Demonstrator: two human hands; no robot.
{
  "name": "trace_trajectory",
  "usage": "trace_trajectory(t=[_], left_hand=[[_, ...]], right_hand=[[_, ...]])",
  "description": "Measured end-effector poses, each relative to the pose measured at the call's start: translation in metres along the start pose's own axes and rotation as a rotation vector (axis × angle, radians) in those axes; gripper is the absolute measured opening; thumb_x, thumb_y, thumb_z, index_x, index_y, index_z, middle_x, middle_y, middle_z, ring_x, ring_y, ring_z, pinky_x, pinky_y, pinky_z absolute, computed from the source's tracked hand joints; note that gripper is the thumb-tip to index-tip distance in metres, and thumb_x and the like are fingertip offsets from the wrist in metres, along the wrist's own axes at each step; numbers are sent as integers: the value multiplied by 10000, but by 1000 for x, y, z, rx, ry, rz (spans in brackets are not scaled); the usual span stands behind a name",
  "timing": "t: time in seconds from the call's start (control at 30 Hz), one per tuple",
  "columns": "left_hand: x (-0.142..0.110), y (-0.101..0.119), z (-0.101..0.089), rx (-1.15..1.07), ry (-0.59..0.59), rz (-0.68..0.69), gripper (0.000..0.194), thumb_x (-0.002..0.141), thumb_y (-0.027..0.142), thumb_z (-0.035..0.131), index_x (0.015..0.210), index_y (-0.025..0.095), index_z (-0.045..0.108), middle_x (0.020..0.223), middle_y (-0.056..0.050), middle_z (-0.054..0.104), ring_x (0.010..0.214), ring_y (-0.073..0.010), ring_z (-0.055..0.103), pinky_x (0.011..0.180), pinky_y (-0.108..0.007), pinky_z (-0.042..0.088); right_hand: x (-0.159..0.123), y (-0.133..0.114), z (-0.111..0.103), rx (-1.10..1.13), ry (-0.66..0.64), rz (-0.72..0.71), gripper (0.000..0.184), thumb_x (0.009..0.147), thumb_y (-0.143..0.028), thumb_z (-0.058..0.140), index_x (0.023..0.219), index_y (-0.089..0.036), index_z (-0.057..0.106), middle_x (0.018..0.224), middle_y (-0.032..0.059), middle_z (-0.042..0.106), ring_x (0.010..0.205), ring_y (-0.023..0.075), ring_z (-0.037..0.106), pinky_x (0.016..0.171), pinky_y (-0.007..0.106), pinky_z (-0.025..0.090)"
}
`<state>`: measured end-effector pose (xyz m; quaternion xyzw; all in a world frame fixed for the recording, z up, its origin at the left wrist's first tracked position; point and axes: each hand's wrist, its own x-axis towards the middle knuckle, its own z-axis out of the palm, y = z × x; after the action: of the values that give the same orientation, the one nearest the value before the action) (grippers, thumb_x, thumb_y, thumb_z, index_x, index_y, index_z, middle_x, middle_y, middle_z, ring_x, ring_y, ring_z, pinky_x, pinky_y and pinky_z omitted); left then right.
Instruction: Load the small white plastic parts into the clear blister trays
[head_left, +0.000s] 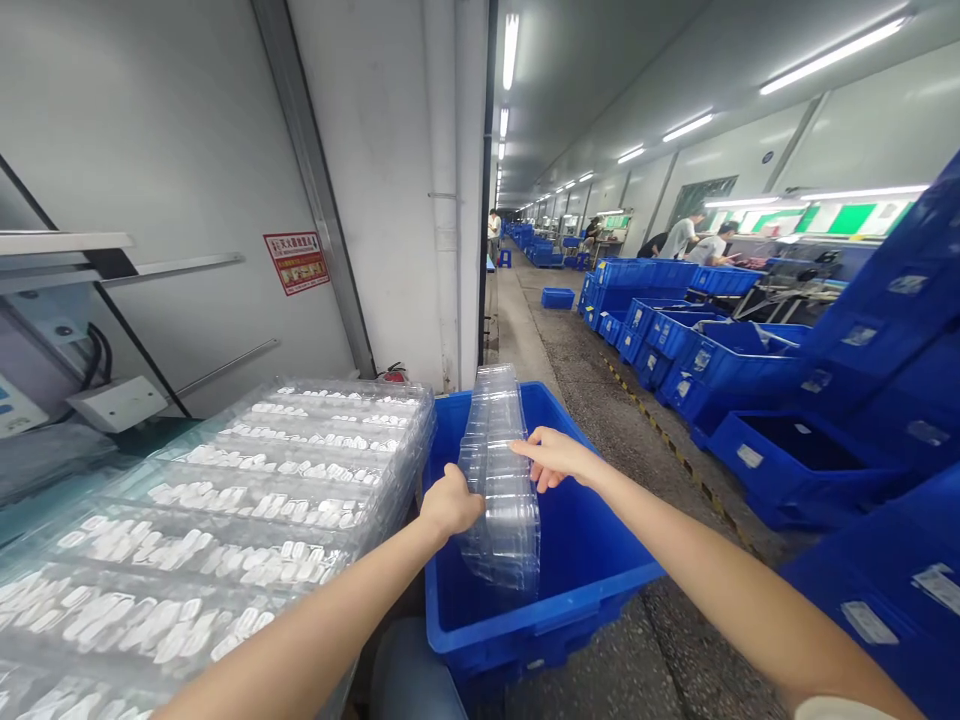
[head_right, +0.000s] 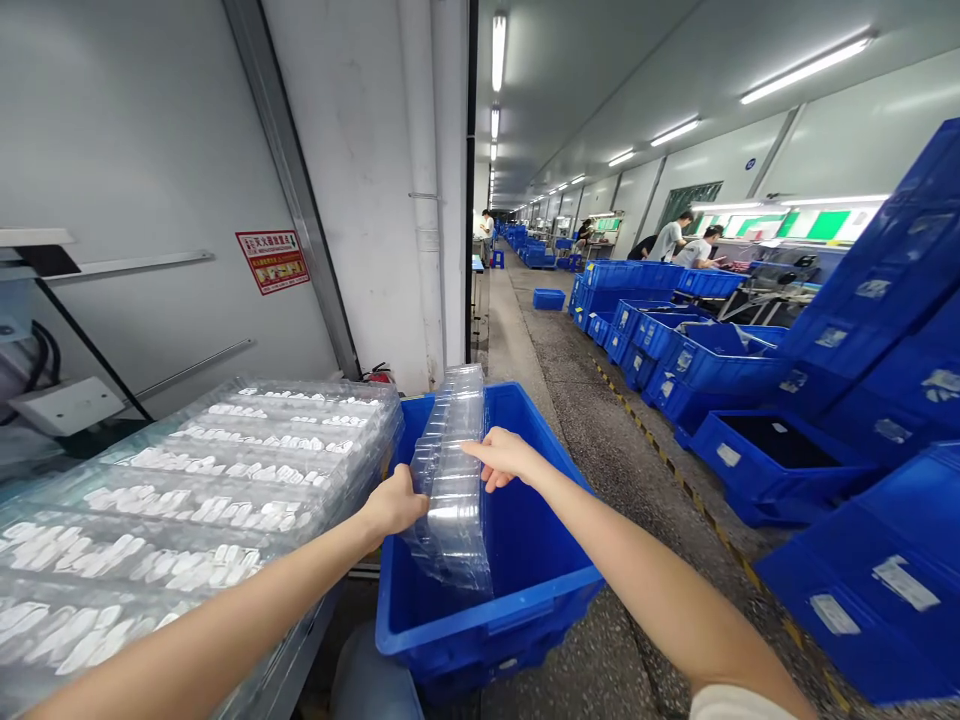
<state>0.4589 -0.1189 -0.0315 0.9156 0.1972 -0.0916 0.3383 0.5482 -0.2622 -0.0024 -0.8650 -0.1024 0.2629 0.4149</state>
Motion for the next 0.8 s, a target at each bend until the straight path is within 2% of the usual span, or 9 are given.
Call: trace_trajectory(t=[0.17,0.27,0.37,0.47,0.63,0.73,0.8], left_hand=[[-13,7,9,-16,26,-39,345,687,220,500,980,71,395,913,-180,595,857,-291,581,678,-320,431],[-21,13,15,-57,21,-45,386,675,224,516,996,57,381,911,-189,591,856,-296,579,665,-321,429],[-26,10,14,-108,16,-38,374,657,223,533,971,74,393,894,-177,592,842,-300,577,653,-329,426],[-28,-3,6,-185,38,-26,318,671,245,512,931,97,403,887,-151,588,834,-271,575,648,-309,428],[-46,-19,-16,-320,12,5,308,709,304,475,939,119,388,847,-91,573,725,-190,581,565,-247,435],[-69,-20,-42,-387,12,45,355,704,360,483,968,141,391,861,-69,563,690,-176,572,550,-241,436],[-87,-24,-67,-413,79,60,396,672,399,508,978,165,416,878,-66,564,712,-201,569,578,-274,442]], right_hand=[[-7,-9,9,-34,-12,-10,272,814,-375,471,830,-112,540,677,-13,541,513,65,502,457,204,433],[-17,-3,14,-15,-18,4,237,820,-338,472,868,-115,537,725,-3,550,549,71,515,482,212,449],[-24,8,8,-16,57,9,205,824,-304,473,883,-117,534,732,-3,548,547,69,510,477,209,443],[-29,23,-22,-11,175,-36,197,824,-297,474,879,-117,534,736,-2,547,556,72,509,492,217,443],[-36,56,-104,1,361,-121,195,822,-279,478,735,-113,533,643,-30,517,527,68,487,501,216,425],[-39,74,-143,1,441,-141,236,827,-304,466,698,-117,528,603,-40,508,512,70,488,509,223,423],[-41,81,-161,-17,487,-138,249,830,-323,456,712,-117,533,605,-37,515,516,74,496,514,229,428]])
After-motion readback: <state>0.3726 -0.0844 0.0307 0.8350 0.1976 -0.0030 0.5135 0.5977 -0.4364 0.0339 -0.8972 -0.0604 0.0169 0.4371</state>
